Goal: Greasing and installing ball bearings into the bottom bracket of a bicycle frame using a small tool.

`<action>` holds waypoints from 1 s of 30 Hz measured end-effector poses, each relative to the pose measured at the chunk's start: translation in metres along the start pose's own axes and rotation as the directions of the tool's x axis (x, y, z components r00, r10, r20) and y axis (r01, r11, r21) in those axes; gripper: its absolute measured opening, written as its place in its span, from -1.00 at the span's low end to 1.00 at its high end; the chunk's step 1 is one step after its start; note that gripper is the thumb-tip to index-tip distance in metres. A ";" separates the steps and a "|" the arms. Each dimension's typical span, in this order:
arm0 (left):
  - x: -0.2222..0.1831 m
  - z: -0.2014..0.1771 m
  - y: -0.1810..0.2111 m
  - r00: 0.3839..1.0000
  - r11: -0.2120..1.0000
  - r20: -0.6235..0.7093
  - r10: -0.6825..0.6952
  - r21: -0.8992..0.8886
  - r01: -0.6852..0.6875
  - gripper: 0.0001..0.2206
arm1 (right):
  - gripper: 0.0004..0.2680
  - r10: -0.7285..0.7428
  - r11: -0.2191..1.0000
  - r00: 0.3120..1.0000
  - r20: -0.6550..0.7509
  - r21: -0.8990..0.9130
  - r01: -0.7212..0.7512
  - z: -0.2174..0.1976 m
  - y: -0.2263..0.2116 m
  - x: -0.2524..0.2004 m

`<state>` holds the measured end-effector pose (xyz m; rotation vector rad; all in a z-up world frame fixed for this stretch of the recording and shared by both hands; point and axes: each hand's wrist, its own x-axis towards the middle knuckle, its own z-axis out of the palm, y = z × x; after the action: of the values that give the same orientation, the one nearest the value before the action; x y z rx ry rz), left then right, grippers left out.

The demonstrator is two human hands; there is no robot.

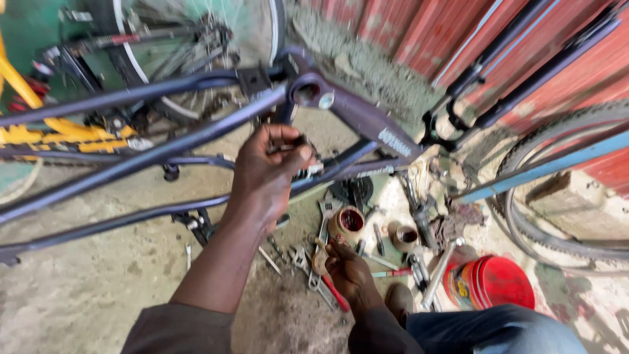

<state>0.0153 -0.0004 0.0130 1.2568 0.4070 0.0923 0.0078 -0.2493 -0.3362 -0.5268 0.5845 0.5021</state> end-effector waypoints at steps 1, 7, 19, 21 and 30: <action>0.003 -0.002 -0.005 1.000 1.000 0.004 0.027 0.002 -0.027 -0.64 | -0.85 -0.009 1.000 1.000 0.026 -0.001 0.009 0.038 -0.016 -0.018; 0.000 -0.003 -0.013 0.978 0.964 0.197 0.065 -0.264 -0.011 -0.56 | -0.85 -0.121 0.927 0.955 0.271 -0.312 0.206 0.200 -0.088 -0.110; 0.000 0.007 -0.018 0.969 0.992 0.244 0.036 -0.122 -0.006 -0.50 | -0.91 -0.004 0.930 0.931 0.366 -0.341 0.138 0.272 -0.116 -0.172; -0.001 0.010 -0.019 0.967 0.996 0.253 0.024 -0.084 -0.003 -0.54 | -0.90 0.046 0.921 0.936 0.349 -0.379 0.095 0.270 -0.114 -0.170; 0.005 0.015 -0.031 0.953 0.993 0.284 0.107 -0.082 -0.088 -0.50 | -0.79 -0.030 0.901 0.953 0.300 -0.405 0.156 0.266 -0.110 -0.164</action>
<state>0.0207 -0.0223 -0.0136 1.2010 0.0888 0.0061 0.0539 -0.2232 -0.0095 -0.8770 0.1625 0.6054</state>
